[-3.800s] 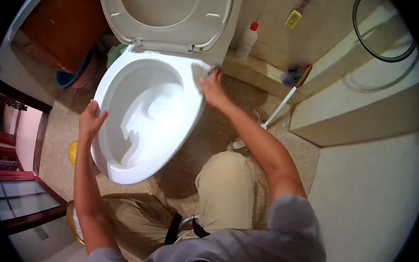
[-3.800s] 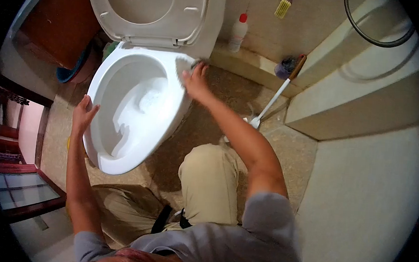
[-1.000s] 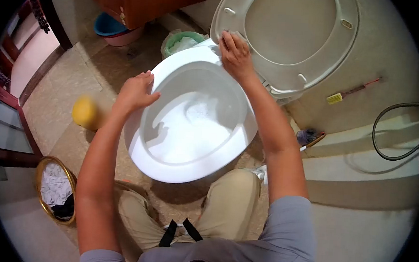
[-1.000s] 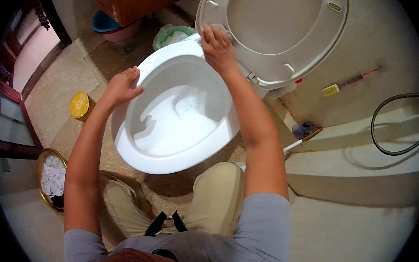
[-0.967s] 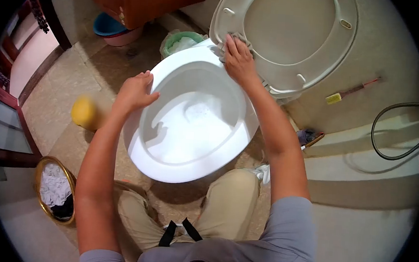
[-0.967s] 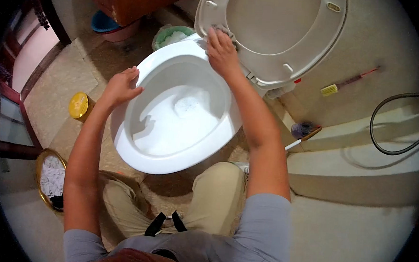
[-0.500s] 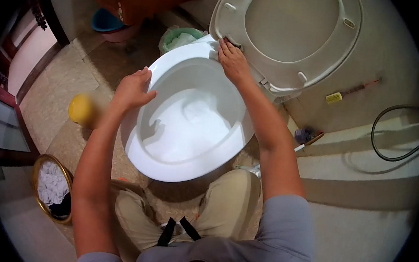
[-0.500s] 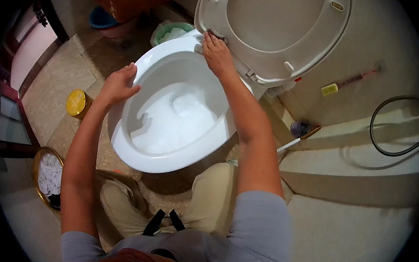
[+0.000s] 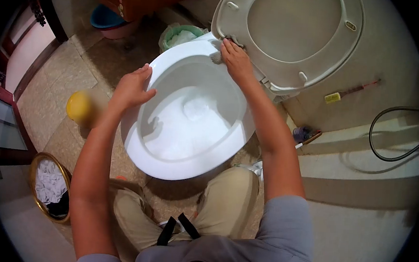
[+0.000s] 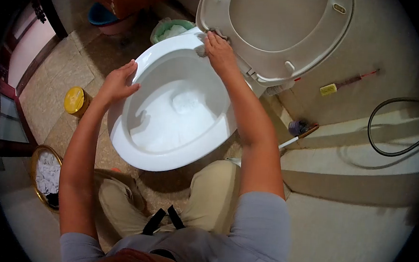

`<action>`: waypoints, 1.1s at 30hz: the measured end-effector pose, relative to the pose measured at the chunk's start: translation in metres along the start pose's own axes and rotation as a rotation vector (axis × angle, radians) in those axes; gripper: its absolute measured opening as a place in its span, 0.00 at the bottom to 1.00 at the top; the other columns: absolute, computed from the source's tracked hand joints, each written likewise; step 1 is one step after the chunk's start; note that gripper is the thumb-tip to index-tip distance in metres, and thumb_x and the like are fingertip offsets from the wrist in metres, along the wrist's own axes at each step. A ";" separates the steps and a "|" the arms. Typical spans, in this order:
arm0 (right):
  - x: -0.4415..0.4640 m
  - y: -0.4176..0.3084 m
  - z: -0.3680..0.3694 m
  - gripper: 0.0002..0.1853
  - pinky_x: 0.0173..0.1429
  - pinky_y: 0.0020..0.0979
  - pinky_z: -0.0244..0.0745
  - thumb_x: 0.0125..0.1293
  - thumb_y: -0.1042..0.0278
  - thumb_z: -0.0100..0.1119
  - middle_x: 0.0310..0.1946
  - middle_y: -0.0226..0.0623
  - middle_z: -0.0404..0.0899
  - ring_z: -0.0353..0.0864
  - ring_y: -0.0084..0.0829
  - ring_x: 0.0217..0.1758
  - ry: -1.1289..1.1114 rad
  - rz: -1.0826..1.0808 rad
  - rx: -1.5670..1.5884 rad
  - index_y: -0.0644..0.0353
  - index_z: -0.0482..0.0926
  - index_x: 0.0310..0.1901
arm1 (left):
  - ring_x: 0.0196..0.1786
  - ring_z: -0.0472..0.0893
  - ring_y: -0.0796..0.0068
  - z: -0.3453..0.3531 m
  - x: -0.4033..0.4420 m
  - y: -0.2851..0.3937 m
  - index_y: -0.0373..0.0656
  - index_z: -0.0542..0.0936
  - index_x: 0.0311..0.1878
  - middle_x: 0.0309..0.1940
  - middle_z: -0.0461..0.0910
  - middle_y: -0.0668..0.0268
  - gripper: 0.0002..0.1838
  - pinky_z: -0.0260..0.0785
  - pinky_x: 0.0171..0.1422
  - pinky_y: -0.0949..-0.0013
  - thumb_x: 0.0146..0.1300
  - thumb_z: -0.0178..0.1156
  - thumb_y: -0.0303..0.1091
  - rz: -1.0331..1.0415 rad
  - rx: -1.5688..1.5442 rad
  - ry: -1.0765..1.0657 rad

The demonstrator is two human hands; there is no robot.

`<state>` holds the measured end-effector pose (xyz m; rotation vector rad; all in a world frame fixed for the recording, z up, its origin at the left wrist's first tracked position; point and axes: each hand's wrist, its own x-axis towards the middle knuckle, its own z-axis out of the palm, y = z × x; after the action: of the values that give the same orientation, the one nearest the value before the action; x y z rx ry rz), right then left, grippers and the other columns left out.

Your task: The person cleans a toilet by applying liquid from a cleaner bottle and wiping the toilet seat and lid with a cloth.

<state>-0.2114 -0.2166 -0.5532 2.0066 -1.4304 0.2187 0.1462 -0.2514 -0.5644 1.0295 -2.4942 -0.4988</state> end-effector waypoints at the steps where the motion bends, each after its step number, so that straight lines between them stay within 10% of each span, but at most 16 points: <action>1: 0.005 0.000 0.004 0.18 0.63 0.36 0.69 0.62 0.73 0.48 0.59 0.46 0.73 0.72 0.40 0.62 -0.010 0.001 -0.003 0.67 0.73 0.53 | 0.64 0.71 0.52 -0.001 0.001 0.000 0.34 0.73 0.56 0.62 0.67 0.43 0.33 0.64 0.66 0.62 0.47 0.64 0.44 -0.001 0.000 -0.002; 11: -0.092 0.023 -0.061 0.21 0.65 0.36 0.65 0.60 0.69 0.49 0.64 0.36 0.69 0.68 0.33 0.65 -0.220 -0.026 -0.175 0.63 0.73 0.56 | 0.63 0.71 0.51 0.000 0.002 -0.001 0.33 0.72 0.56 0.63 0.66 0.44 0.34 0.63 0.67 0.61 0.46 0.63 0.43 -0.003 -0.006 -0.029; 25: 0.016 -0.009 0.018 0.19 0.72 0.39 0.48 0.63 0.65 0.47 0.61 0.32 0.72 0.64 0.33 0.67 -0.037 -0.052 -0.359 0.60 0.75 0.54 | 0.66 0.68 0.53 -0.004 0.006 0.008 0.36 0.69 0.63 0.66 0.64 0.45 0.39 0.60 0.70 0.57 0.47 0.65 0.44 -0.099 0.078 -0.105; 33: 0.084 0.022 -0.042 0.12 0.46 0.34 0.74 0.53 0.71 0.56 0.42 0.37 0.75 0.76 0.36 0.47 0.305 -0.134 -0.087 0.57 0.79 0.41 | 0.64 0.70 0.54 0.007 0.008 0.001 0.34 0.69 0.60 0.64 0.67 0.46 0.37 0.63 0.66 0.54 0.48 0.63 0.45 -0.029 0.140 -0.033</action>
<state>-0.1885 -0.2620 -0.4711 1.8944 -1.0933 0.3796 0.1374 -0.2553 -0.5679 1.1202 -2.5772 -0.3571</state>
